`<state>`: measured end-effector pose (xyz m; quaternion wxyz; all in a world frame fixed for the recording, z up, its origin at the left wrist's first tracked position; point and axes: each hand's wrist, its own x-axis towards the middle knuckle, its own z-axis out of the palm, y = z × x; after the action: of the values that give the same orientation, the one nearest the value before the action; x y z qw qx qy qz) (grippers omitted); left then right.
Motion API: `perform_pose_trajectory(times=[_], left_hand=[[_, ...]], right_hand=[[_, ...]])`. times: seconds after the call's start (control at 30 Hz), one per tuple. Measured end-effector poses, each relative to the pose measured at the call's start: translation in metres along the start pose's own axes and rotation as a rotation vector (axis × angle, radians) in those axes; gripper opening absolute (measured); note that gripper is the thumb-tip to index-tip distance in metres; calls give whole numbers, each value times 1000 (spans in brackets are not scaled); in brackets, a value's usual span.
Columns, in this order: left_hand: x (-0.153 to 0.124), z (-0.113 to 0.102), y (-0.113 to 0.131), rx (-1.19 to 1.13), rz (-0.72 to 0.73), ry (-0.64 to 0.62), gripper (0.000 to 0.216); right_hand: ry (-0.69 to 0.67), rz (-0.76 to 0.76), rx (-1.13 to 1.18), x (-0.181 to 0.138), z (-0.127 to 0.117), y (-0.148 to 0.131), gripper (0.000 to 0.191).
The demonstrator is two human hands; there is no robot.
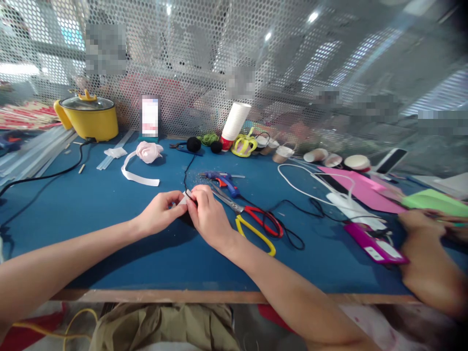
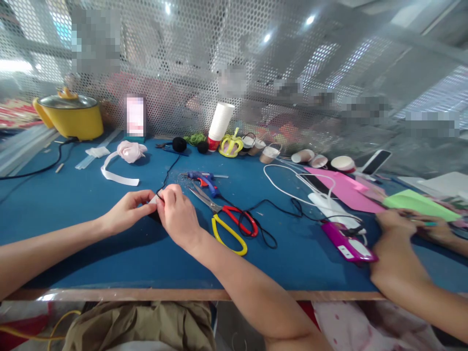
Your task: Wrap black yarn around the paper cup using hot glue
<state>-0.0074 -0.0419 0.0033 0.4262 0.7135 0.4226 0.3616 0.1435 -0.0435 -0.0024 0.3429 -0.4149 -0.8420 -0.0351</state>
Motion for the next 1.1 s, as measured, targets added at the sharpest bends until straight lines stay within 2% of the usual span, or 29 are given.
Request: perform_pose_trajectory(times=[0.1,0.23,0.33,0.43,0.5,0.6,0.67,0.77,0.83,0.9,1.0,1.1], left_hand=[[0,0,-1,3,-10,-1,23],[-1,0,0,40,-10,-28,19],[-2,0,0,83,19,-47,16],[-4,0,3,94,97,-79,12],[-4,0,5,86,173,-101,11],[-5,0,5,75,236,-100,14],[-5,1,1,71,225,-85,15],[-5,2,-5,53,181,-77,15],[-5,3,-7,33,163,-69,15],[-5,4,-7,2,164,-61,14],[-4,4,-5,-41,182,-62,14],[-3,3,-5,-35,185,-72,16]], right_hand=[[20,30,102,4,-5,1,4],[3,143,366,11,-12,6,7],[-85,253,536,20,-17,10,6],[-213,302,597,37,-20,12,8],[-273,286,577,51,-20,9,10],[-263,161,437,72,-16,0,8],[-263,41,306,84,-10,-8,7],[-405,-32,219,96,1,-17,9],[-514,21,209,100,7,-18,14],[-560,107,190,103,8,-11,22],[-530,251,136,102,1,16,26],[-428,418,2,91,-16,55,22]])
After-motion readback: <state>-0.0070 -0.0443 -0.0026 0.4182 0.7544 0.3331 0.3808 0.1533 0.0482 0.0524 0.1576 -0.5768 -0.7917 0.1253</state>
